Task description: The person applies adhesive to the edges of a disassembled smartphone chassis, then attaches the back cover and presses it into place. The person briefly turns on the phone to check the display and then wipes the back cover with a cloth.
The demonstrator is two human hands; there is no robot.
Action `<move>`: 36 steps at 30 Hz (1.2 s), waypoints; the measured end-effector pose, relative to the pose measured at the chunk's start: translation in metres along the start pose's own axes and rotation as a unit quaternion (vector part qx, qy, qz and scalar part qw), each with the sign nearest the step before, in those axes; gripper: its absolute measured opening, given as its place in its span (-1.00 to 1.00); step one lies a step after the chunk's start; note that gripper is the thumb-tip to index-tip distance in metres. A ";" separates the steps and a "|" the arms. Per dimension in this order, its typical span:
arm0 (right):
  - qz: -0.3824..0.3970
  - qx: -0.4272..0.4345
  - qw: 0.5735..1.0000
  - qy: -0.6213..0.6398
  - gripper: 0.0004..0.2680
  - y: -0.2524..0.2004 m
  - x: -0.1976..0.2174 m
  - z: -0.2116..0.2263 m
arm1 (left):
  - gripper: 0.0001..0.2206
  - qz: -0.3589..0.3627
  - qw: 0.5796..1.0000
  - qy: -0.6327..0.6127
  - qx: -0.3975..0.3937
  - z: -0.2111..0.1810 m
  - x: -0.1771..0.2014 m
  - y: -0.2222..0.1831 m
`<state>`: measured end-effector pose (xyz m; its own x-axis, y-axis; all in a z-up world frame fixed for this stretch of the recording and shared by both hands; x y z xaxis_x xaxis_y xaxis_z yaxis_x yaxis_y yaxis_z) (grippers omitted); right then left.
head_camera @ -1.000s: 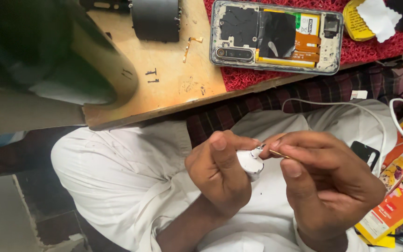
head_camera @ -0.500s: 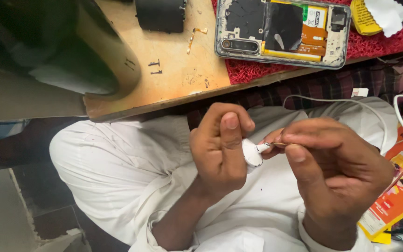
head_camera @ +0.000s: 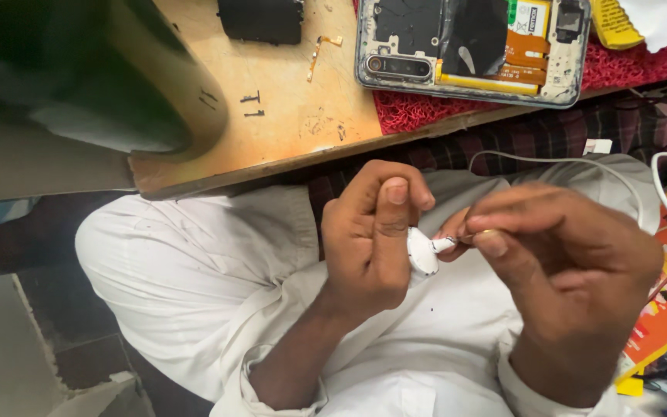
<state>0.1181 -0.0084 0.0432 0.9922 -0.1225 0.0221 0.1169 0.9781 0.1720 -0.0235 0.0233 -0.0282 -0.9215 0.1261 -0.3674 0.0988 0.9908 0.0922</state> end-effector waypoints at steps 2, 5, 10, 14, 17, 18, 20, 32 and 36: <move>0.027 -0.007 1.000 -0.009 -0.96 0.007 0.005 -0.002 | -0.74 0.004 1.000 0.001 0.001 0.001 0.000 0.000; 0.061 -0.018 0.998 -0.017 -0.96 0.014 0.011 -0.005 | -0.73 0.010 1.000 -0.003 0.011 0.002 -0.001 0.000; 0.103 -0.012 0.994 -0.023 -0.95 0.018 0.017 -0.008 | -0.76 0.015 1.000 0.017 0.015 0.004 -0.003 0.001; 0.144 0.013 0.982 -0.122 -0.92 0.026 0.014 0.000 | -0.74 0.016 0.999 0.047 0.004 0.000 0.002 0.005; 0.138 -0.009 0.985 -0.103 -0.88 0.035 0.014 0.009 | -0.75 0.012 0.999 0.042 0.020 0.000 0.000 0.010; 0.129 -0.006 0.986 -0.105 -0.90 0.038 0.012 0.011 | -0.76 0.008 0.999 0.041 0.030 0.000 0.000 0.011; 0.112 0.000 0.988 -0.109 -0.95 0.040 0.011 0.010 | -0.76 0.012 0.999 0.044 0.026 0.000 -0.001 0.012; 0.102 0.055 0.953 -0.281 -0.94 0.022 0.034 -0.008 | -0.78 0.005 0.994 0.100 -0.031 -0.007 -0.005 0.005; -0.012 0.117 0.976 -0.184 -0.94 0.018 0.050 -0.008 | -0.77 -0.037 0.997 0.063 -0.004 -0.003 0.011 0.009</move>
<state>0.1703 0.0043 0.0399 0.9017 -0.2391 0.3603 0.0842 0.9144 0.3960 -0.0340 0.0339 -0.0283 -0.9662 0.0458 -0.2538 0.0272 0.9967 0.0762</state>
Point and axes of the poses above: each hand's wrist, its own y-axis towards the middle knuckle, its own x-axis out of the back of the hand, z = x × y, the point moved 2 cm from there along y, towards the middle knuckle, and after that the axes turned 3 degrees about x, right-handed, at the moved point
